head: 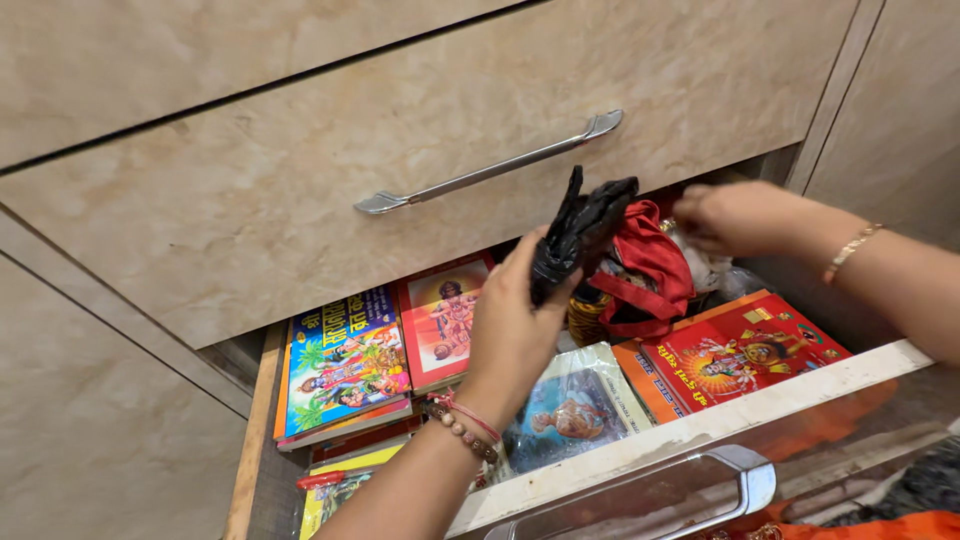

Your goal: The person organizes a drawer by moving various items including boxes, books, and fabric cloths, unfolding and refolding a pink cloth, and rearranging small containers.

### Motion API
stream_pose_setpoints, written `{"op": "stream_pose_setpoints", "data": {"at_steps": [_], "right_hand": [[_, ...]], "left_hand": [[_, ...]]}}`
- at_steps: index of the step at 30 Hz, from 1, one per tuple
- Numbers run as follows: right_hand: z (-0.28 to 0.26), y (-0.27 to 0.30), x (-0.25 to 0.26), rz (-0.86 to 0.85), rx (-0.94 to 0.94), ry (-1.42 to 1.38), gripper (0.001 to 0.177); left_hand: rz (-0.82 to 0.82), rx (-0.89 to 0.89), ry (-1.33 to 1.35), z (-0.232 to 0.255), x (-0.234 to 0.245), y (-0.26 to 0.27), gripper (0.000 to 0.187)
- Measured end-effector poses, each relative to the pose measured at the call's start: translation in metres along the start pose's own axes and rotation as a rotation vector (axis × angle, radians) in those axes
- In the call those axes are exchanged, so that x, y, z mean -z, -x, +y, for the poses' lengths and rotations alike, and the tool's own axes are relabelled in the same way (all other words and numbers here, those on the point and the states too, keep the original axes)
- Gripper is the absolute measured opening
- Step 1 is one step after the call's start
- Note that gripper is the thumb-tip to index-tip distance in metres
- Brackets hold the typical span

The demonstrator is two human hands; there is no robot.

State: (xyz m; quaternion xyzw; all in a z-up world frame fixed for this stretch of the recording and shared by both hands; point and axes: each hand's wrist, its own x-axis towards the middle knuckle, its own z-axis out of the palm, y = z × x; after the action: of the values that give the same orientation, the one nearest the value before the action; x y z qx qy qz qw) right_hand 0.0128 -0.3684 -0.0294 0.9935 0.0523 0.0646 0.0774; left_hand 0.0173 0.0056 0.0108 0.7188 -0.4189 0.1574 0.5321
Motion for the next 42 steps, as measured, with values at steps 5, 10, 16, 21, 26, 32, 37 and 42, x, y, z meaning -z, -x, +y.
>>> {"op": "stream_pose_setpoints", "data": {"at_steps": [5,10,16,21,26,32,37,42], "right_hand": [[0.01,-0.007,-0.04,-0.254,0.038,-0.092,0.03],[-0.015,0.018,0.021,-0.265,-0.155,-0.138,0.036],[-0.059,0.031,0.083,0.167,0.075,-0.857,0.045],[-0.102,0.037,0.088,0.336,0.77,-0.762,0.07],[-0.092,0.029,0.088,-0.053,0.319,-0.563,0.038],[-0.039,0.047,0.098,-0.254,-0.181,-0.323,0.038],[-0.017,0.052,0.087,-0.276,-0.364,-0.062,0.039],[-0.005,0.058,0.081,-0.411,-0.511,-0.084,0.049]], "left_hand": [[-0.018,0.105,-0.005,-0.008,0.004,0.0,0.042],[-0.158,0.198,0.033,-0.012,0.005,-0.003,0.043],[-0.269,-0.11,-0.288,-0.012,0.001,0.0,0.058],[-0.352,-0.286,-0.468,-0.005,-0.012,0.005,0.045],[-0.376,-0.201,-0.259,0.01,-0.012,0.004,0.067],[-0.326,-0.194,-0.3,0.009,-0.007,0.006,0.071],[-0.458,-0.106,-0.364,0.003,-0.008,0.006,0.057],[-0.534,-0.041,-0.423,0.004,-0.009,0.008,0.055]]}}
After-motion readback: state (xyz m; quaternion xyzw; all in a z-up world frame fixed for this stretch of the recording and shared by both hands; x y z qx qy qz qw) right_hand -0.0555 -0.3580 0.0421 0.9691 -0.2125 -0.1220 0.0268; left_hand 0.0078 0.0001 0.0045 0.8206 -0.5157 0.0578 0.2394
